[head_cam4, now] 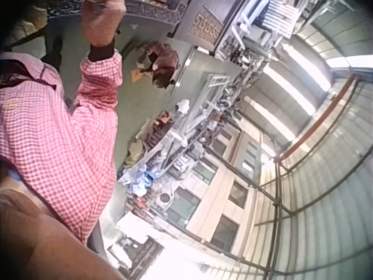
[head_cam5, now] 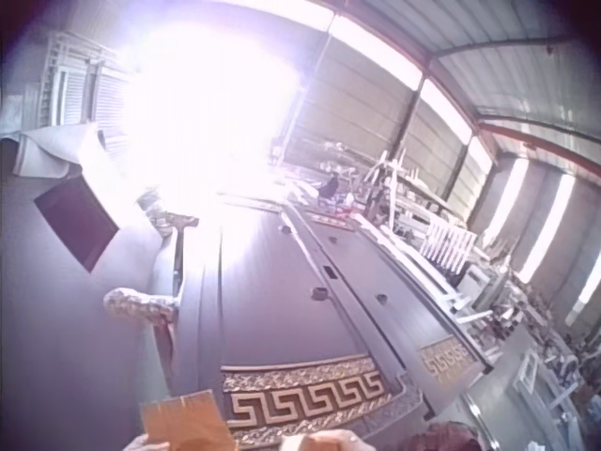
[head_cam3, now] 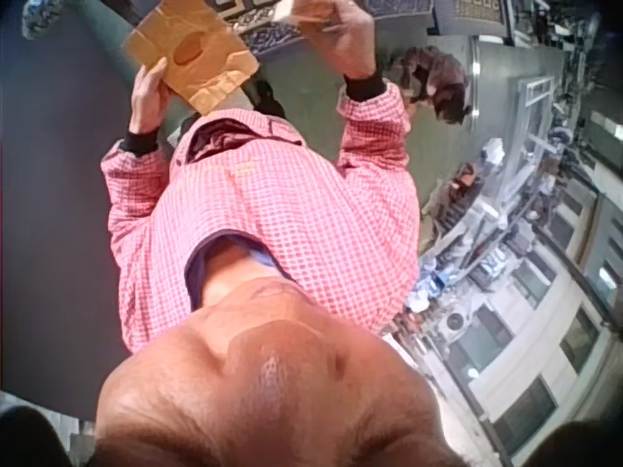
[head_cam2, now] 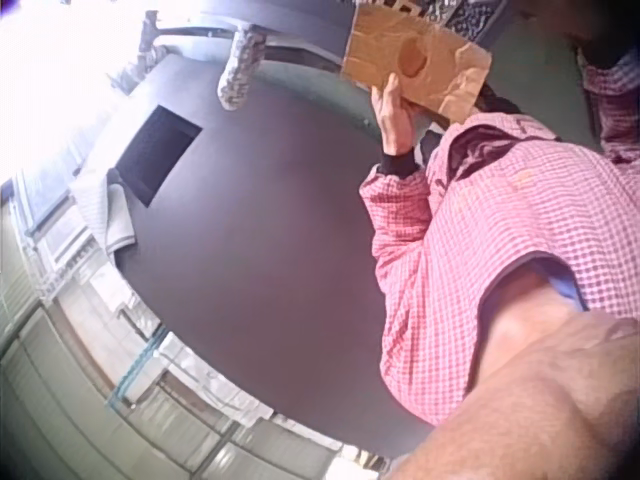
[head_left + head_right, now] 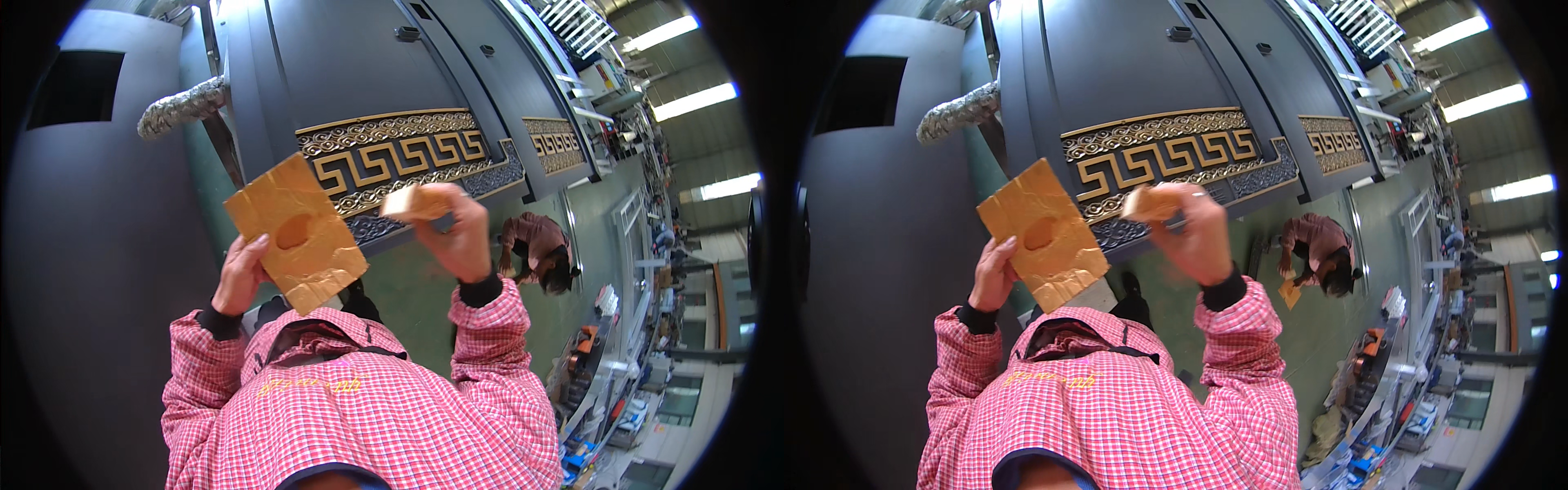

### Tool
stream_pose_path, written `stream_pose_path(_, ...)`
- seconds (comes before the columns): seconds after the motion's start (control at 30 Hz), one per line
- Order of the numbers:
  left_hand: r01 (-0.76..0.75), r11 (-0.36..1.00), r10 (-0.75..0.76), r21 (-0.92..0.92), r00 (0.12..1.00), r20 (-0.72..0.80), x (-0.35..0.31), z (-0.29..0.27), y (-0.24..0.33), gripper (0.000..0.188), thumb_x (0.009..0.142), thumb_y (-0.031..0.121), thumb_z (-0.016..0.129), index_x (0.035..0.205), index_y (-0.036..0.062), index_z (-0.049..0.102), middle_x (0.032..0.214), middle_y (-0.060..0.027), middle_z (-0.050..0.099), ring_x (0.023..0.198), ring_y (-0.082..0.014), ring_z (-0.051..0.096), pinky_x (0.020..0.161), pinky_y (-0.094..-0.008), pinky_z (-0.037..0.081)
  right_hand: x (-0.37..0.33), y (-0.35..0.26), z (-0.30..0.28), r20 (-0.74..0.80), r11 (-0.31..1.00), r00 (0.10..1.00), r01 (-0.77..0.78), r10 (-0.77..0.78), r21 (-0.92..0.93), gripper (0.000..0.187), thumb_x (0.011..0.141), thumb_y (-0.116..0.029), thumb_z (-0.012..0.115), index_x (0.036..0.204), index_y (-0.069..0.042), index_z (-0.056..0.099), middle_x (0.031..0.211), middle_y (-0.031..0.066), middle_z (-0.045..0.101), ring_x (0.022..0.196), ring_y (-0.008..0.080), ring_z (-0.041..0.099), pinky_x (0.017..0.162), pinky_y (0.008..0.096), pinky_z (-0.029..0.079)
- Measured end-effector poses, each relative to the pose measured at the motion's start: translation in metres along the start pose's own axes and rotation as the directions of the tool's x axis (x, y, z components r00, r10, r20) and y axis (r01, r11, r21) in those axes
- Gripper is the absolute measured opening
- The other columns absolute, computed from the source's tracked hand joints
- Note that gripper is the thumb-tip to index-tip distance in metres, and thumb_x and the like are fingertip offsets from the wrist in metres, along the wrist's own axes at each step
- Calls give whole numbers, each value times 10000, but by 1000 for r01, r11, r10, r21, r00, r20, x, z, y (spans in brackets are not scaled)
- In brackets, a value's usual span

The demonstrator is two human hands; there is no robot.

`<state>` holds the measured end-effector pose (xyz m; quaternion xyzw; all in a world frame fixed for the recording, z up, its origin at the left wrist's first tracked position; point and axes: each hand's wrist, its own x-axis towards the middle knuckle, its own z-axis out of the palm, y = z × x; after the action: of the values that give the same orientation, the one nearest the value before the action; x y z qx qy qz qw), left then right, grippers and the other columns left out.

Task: The person applies gold leaf to a dark curved surface with ornate Greek key patterns. They hold a gold leaf sheet in one hand and use a small sponge to press the leaf onto the surface, repeatedly dipping the sponge into a small container of adhesive and smoothing the leaf into the patterned grooves.

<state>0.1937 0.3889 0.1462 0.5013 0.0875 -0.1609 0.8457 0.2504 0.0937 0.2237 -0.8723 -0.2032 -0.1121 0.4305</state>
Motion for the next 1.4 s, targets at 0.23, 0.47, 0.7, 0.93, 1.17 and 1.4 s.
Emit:
stream_pose_path(0.23, -119, 979, 86, -166, 977, -194, 14, 18, -52, 357, 955, 225, 418, 1238, 9, 447, 1081, -75, 607, 861, -134, 622, 709, -251, 512, -29, 191, -76, -170, 952, 941, -304, 293, -42, 350, 706, 15, 715, 1036, -24, 607, 893, 73, 674, 829, 152, 657, 736, 274, 511)
stream_pose_path(0.47, -216, 951, 151, -221, 949, -276, 8, 54, -79, 362, 971, 218, 396, 1262, 4, 414, 1194, -111, 560, 1063, -216, 592, 893, -345, 499, -35, 259, -75, 38, 962, 962, -267, 269, -61, 337, 743, -9, 718, 1059, -38, 605, 927, 71, 673, 869, 151, 651, 783, 281, 507)
stream_pose_path(0.7, -259, 952, 187, -165, 915, -358, -1, 85, -79, 372, 971, 212, 392, 1287, 16, 391, 1230, -101, 541, 1089, -219, 578, 907, -353, 493, -23, 277, -62, 199, 998, 978, -69, 68, -2, 326, 696, 2, 696, 1000, -78, 612, 943, 107, 663, 868, 276, 650, 758, 340, 516)
stream_pose_path(0.93, -281, 952, 205, -126, 885, -419, -2, 95, -79, 384, 968, 222, 395, 1293, 18, 387, 1231, -102, 538, 1103, -218, 571, 909, -347, 493, -16, 278, -68, 227, 1000, 973, -28, 25, 10, 343, 696, -23, 700, 1018, -88, 601, 965, 113, 652, 914, 294, 631, 784, 355, 507)
stream_pose_path(1.17, -296, 948, 224, -120, 883, -413, -1, 96, -76, 384, 969, 229, 390, 1292, 20, 389, 1236, -108, 536, 1092, -221, 579, 896, -350, 502, -8, 280, -67, 262, 1000, 965, -21, 16, 17, 300, 719, -18, 679, 1007, -70, 611, 968, 119, 653, 917, 287, 633, 805, 342, 500)
stream_pose_path(1.4, -295, 948, 221, -120, 880, -420, -3, 93, -76, 377, 973, 229, 383, 1285, 18, 394, 1224, -110, 546, 1076, -224, 590, 887, -350, 510, -2, 281, -65, 292, 1000, 956, -9, 1, 25, 305, 723, 3, 673, 1017, -54, 611, 959, 112, 661, 896, 253, 652, 794, 319, 502)
